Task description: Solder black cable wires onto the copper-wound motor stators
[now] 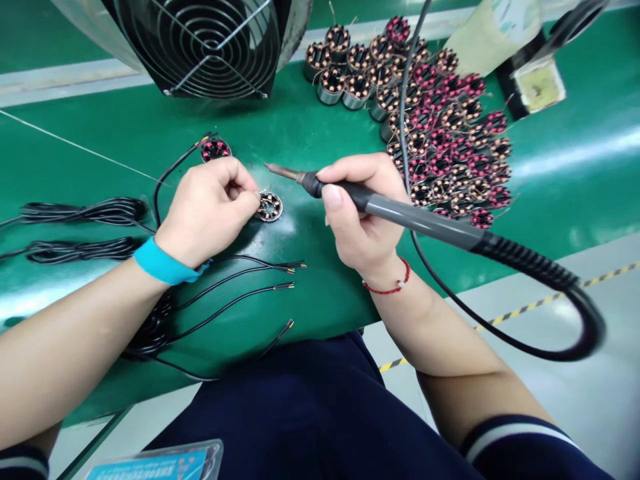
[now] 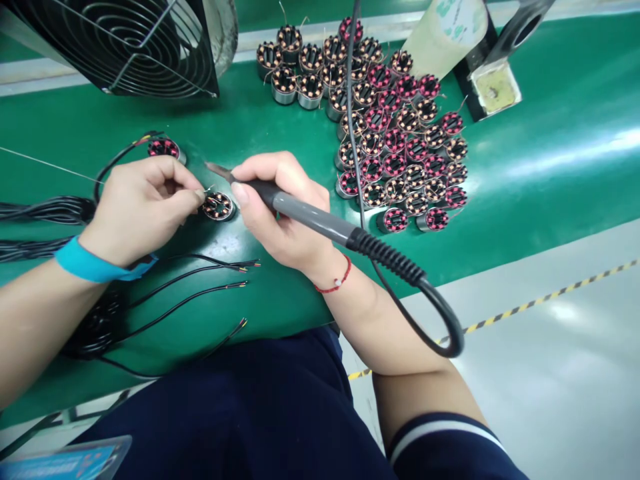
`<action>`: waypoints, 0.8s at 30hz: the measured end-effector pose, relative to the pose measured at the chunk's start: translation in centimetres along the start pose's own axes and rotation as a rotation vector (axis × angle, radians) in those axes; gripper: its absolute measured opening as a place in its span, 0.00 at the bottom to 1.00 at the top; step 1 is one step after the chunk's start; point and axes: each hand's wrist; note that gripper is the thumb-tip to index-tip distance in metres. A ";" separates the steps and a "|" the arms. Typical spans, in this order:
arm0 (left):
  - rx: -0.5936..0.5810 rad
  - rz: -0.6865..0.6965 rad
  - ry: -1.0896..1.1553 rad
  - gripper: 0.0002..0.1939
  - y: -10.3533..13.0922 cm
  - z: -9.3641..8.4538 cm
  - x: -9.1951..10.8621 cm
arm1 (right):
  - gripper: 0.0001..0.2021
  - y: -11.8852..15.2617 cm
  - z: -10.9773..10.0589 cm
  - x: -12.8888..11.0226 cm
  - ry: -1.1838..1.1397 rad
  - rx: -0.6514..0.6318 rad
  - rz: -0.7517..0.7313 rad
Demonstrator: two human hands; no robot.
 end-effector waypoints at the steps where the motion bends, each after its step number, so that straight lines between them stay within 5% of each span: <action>1: -0.002 -0.004 -0.002 0.04 0.0 0.0 0.0 | 0.11 0.0 0.0 -0.1 0.014 -0.007 -0.002; 17: -0.015 -0.014 -0.009 0.05 0.0 0.0 -0.1 | 0.07 0.2 0.3 0.6 -0.036 0.064 -0.149; 24: -0.013 -0.011 -0.004 0.04 -0.1 0.0 0.0 | 0.20 -0.2 0.7 0.6 -0.038 -0.120 0.136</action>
Point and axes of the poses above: each hand's wrist, its own y-axis away from the middle knuckle, its own z-axis out of the palm, x = y × z, and after that the axes turned 14 degrees about -y, right-handed
